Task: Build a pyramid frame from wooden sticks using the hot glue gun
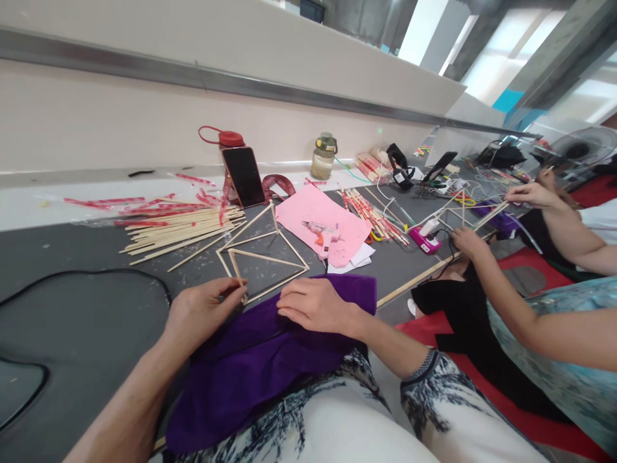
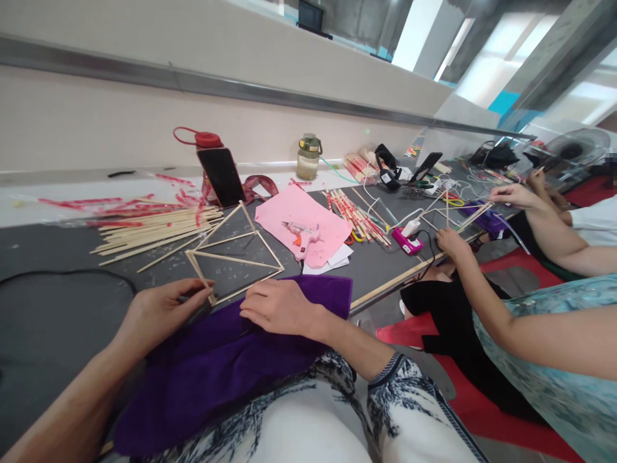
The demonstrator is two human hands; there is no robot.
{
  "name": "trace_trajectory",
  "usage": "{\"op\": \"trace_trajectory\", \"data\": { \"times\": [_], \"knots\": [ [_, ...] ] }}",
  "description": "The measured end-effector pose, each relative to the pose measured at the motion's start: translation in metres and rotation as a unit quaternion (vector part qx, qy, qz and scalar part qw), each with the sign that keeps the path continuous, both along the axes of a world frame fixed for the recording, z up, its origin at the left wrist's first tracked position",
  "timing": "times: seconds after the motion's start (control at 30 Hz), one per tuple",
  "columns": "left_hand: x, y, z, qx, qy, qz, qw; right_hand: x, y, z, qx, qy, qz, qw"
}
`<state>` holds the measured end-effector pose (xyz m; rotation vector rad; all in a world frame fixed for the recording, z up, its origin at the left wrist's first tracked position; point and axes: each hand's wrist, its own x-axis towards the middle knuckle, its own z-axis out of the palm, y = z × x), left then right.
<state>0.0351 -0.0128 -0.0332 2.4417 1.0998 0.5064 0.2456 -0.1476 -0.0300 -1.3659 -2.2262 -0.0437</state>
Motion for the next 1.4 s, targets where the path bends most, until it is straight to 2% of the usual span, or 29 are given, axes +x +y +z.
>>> {"op": "trace_trajectory", "data": {
  "times": [0.17, 0.3, 0.47, 0.63, 0.77, 0.87, 0.97, 1.1, 1.23, 1.4],
  "knots": [
    [0.0, -0.005, 0.003, -0.013, 0.015, -0.003, 1.0, 0.019, -0.015, 0.024, 0.047, 0.083, -0.016, 0.995],
    [0.001, -0.01, 0.005, -0.012, 0.018, -0.003, 1.0, 0.065, -0.014, 0.037, 0.064, 0.133, -0.118, 0.982],
    [0.001, -0.012, 0.004, -0.019, 0.013, 0.002, 1.0, 0.116, 0.004, 0.025, 0.015, 0.102, -0.255, 0.961],
    [0.0, -0.012, 0.004, -0.017, 0.021, 0.004, 1.0, 0.137, 0.029, 0.011, -0.048, 0.028, -0.323, 0.945],
    [0.0, -0.012, 0.004, -0.018, 0.019, 0.007, 1.0, 0.152, 0.055, 0.012, -0.094, -0.031, -0.381, 0.919],
    [0.0, -0.012, 0.004, -0.016, 0.025, 0.009, 1.0, 0.155, 0.064, 0.016, -0.138, -0.081, -0.411, 0.897],
    [0.0, -0.011, 0.003, -0.014, 0.031, 0.01, 0.999, 0.144, 0.058, 0.016, -0.143, -0.097, -0.461, 0.87],
    [0.0, -0.011, 0.002, -0.016, 0.024, 0.003, 1.0, 0.118, 0.052, 0.003, -0.238, -0.088, -0.46, 0.851],
    [0.0, -0.014, 0.002, -0.021, 0.016, 0.003, 1.0, 0.105, 0.06, -0.012, -0.281, -0.056, -0.506, 0.813],
    [0.001, -0.016, 0.003, -0.028, 0.012, 0.0, 1.0, 0.118, 0.062, -0.023, -0.254, 0.013, -0.513, 0.82]
  ]
}}
